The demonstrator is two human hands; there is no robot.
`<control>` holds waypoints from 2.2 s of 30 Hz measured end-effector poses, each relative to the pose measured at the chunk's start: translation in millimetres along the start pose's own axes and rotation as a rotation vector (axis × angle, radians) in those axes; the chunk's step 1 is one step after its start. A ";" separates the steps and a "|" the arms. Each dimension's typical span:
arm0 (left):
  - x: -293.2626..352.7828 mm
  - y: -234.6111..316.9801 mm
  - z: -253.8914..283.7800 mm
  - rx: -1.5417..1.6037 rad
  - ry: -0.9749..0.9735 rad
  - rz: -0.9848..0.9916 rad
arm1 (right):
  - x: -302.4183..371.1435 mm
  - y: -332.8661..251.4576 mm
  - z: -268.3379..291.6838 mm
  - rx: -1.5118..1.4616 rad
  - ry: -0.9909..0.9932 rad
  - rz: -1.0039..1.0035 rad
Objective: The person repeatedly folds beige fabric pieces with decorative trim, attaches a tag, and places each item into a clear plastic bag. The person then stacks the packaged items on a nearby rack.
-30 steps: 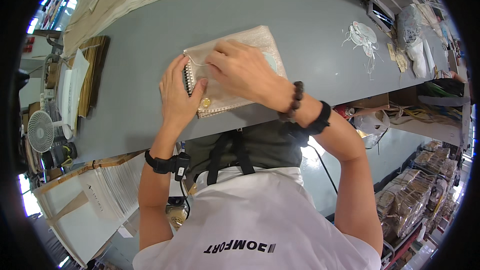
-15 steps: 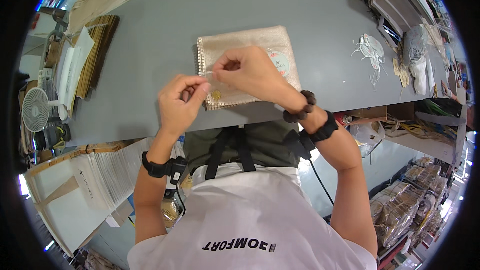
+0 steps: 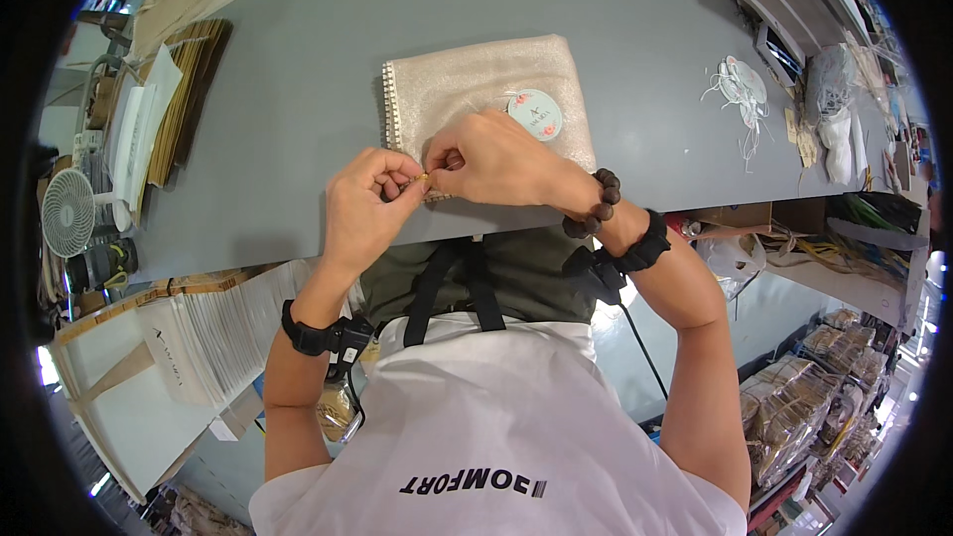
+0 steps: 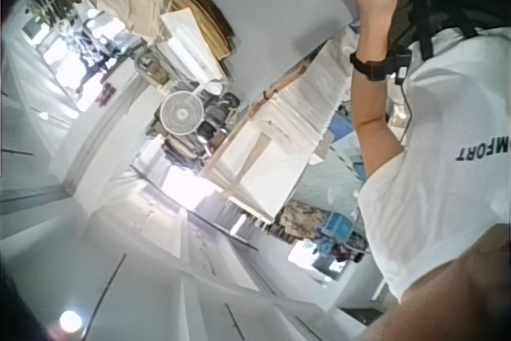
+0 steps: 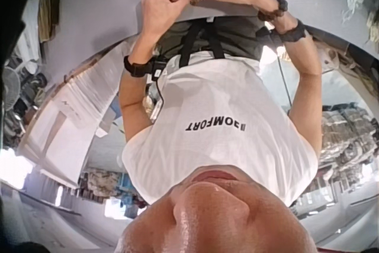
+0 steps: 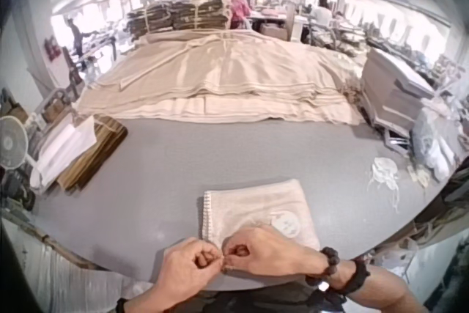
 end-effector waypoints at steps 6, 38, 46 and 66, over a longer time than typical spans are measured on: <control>3.9 -2.9 5.0 0.209 0.032 0.059 | -3.6 0.6 -4.7 -0.030 0.025 0.028; -26.3 5.4 -7.1 -0.235 -0.025 -0.178 | 28.3 20.6 15.5 0.297 0.445 0.129; -21.1 -1.5 -4.2 -0.277 -0.006 -0.133 | 11.1 16.2 -1.0 0.152 0.344 0.130; -23.5 -3.8 0.7 -0.235 -0.051 -0.179 | -7.0 7.6 -8.4 0.039 0.254 0.050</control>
Point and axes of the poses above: each hand's wrist, its own x-axis away from the middle knuckle, its own z-axis out of the back of the hand, y = z × x, the point moved 1 cm from there along -x, towards the middle knuckle, and after that the axes turned 8 degrees about y, right-handed, at the moved point
